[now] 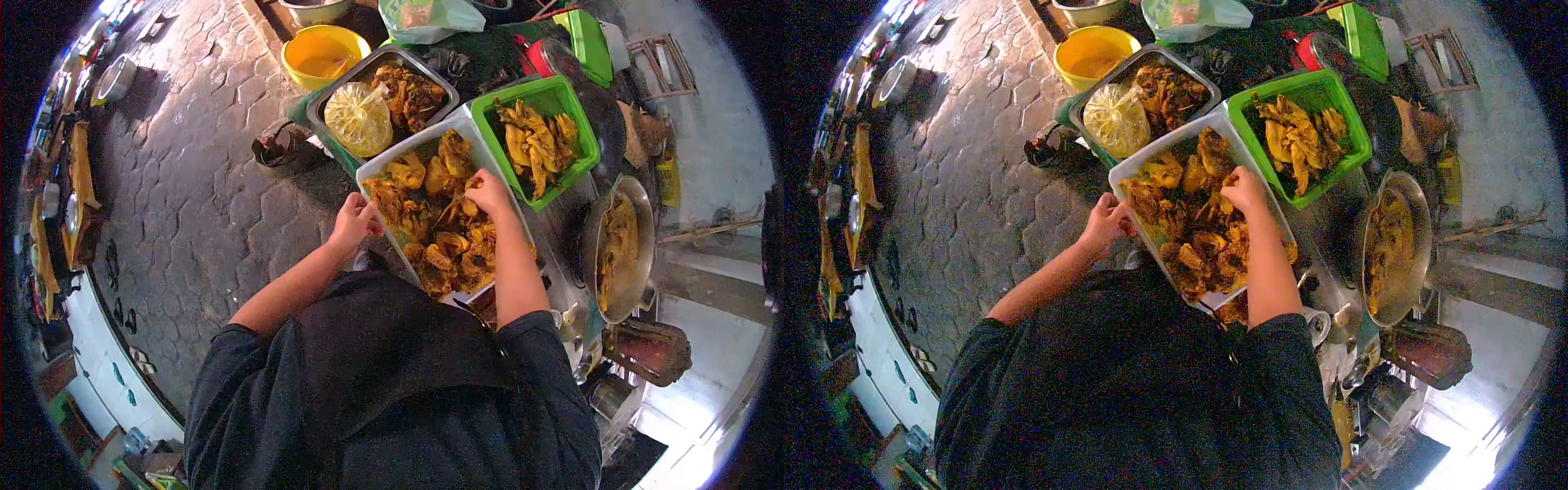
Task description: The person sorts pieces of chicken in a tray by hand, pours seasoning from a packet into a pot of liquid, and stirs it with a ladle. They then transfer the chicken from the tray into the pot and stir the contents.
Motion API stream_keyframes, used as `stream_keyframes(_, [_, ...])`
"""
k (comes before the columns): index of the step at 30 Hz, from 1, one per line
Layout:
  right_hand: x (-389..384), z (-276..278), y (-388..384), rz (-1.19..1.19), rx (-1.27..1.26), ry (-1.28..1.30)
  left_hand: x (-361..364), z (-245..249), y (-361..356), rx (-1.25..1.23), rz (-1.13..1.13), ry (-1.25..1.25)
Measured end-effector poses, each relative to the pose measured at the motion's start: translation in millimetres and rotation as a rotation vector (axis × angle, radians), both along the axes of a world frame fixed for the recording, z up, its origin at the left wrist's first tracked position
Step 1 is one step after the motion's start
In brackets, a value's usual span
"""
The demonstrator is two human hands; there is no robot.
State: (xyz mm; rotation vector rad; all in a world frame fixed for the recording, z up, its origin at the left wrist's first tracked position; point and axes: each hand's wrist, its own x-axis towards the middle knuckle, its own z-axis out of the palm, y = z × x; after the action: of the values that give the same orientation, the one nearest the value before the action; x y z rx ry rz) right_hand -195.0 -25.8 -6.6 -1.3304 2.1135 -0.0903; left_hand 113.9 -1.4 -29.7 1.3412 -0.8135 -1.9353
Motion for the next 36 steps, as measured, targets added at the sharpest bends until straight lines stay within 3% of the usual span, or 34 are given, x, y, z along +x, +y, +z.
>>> stream_keyframes(2, [-7,4,1,-0.050,-0.017,0.007,0,0,-1,-0.003,0.007,0.001])
stream_keyframes(4, [-16,5,3,-0.128,-0.028,-0.177,1,-1,0,-0.017,0.002,0.018])
stream_keyframes(6, [-4,28,1,-0.133,-0.059,-0.147,1,-4,-1,-0.023,0.000,0.020])
stream_keyframes(8, [11,46,2,-0.119,-0.249,-0.439,1,-6,0,-0.022,-0.009,0.022])
stream_keyframes(9, [23,65,3,-0.125,-0.247,-0.438,2,-6,-1,-0.014,-0.026,0.031])
stream_keyframes(11, [44,105,4,0.038,-0.298,-0.895,4,-7,0,-0.004,-0.051,0.040])
stream_keyframes(14, [29,125,-4,-0.067,-0.323,-0.911,3,-8,-2,0.011,-0.049,0.035])
stream_keyframes(16, [8,110,-8,-0.131,-0.343,-0.806,1,0,-2,-0.023,-0.020,0.010])
stream_keyframes(18, [-7,92,-11,-0.251,-0.204,-0.378,1,8,-2,-0.013,-0.012,0.031])
stream_keyframes(21, [-23,32,-11,-0.121,-0.236,-0.168,1,1,-1,-0.016,-0.020,0.044])
stream_keyframes(24, [-6,8,-11,0.004,-0.167,-0.081,2,1,-2,-0.020,-0.032,0.018])
stream_keyframes(30, [44,10,-19,-0.106,0.017,0.147,2,13,-3,0.033,-0.039,-0.030])
stream_keyframes(32, [50,4,-22,-0.078,-0.010,0.207,1,16,-3,0.048,-0.039,-0.052])
stream_keyframes(34, [53,-4,-23,0.058,-0.214,0.417,2,13,-3,0.037,-0.026,-0.005])
stream_keyframes(36, [59,4,-28,0.058,-0.171,0.415,2,8,-2,0.027,-0.030,-0.009])
